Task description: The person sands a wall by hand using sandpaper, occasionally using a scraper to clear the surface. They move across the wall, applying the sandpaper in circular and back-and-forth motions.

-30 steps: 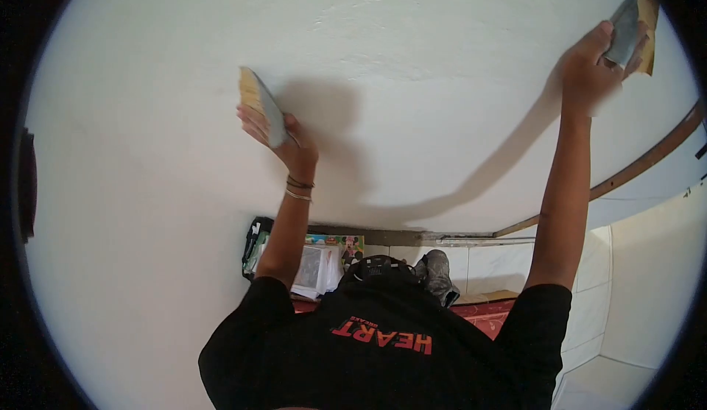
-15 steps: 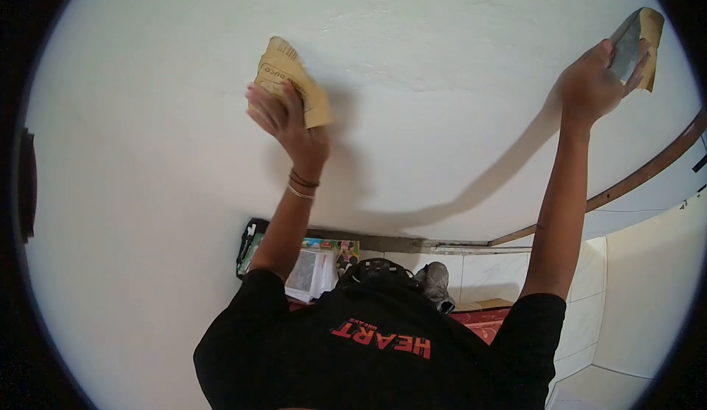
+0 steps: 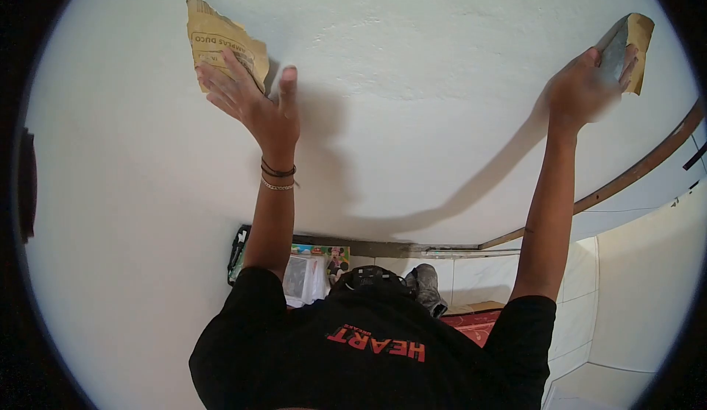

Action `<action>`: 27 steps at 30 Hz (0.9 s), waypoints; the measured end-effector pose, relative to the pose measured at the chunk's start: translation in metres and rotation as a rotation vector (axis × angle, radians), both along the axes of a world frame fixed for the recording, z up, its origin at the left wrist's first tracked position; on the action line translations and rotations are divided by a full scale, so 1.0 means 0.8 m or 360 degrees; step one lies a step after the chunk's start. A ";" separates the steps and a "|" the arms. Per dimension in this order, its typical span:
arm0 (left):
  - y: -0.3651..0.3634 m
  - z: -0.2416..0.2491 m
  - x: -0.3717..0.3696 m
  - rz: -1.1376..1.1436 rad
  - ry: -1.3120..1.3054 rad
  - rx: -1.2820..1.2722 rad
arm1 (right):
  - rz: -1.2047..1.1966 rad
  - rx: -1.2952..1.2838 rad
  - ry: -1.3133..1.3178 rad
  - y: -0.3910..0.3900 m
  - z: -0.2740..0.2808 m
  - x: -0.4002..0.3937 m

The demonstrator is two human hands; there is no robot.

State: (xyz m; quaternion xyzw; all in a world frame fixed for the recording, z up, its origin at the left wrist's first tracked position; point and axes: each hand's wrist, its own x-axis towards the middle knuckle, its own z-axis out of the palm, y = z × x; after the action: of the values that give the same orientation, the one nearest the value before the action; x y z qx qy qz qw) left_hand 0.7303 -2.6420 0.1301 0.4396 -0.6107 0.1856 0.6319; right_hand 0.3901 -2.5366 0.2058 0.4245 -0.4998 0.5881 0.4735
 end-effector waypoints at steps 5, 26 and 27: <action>-0.014 0.024 0.017 -0.0070 0.0113 -0.0059 | -0.0063 0.0007 0.0049 -0.001 -0.003 -0.008; -0.010 0.037 0.036 -0.0126 0.0055 -0.0089 | -0.0050 0.0160 -0.0070 -0.003 -0.018 -0.026; -0.010 0.048 0.038 -0.0156 0.0172 -0.0111 | -0.0040 0.0154 -0.0072 -0.002 -0.017 -0.024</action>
State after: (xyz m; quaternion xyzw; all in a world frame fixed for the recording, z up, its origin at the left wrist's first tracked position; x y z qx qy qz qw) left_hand 0.7609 -2.6500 0.1684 0.3964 -0.5897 0.1515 0.6872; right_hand 0.3711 -2.5385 0.1921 0.4273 -0.5434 0.5667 0.4482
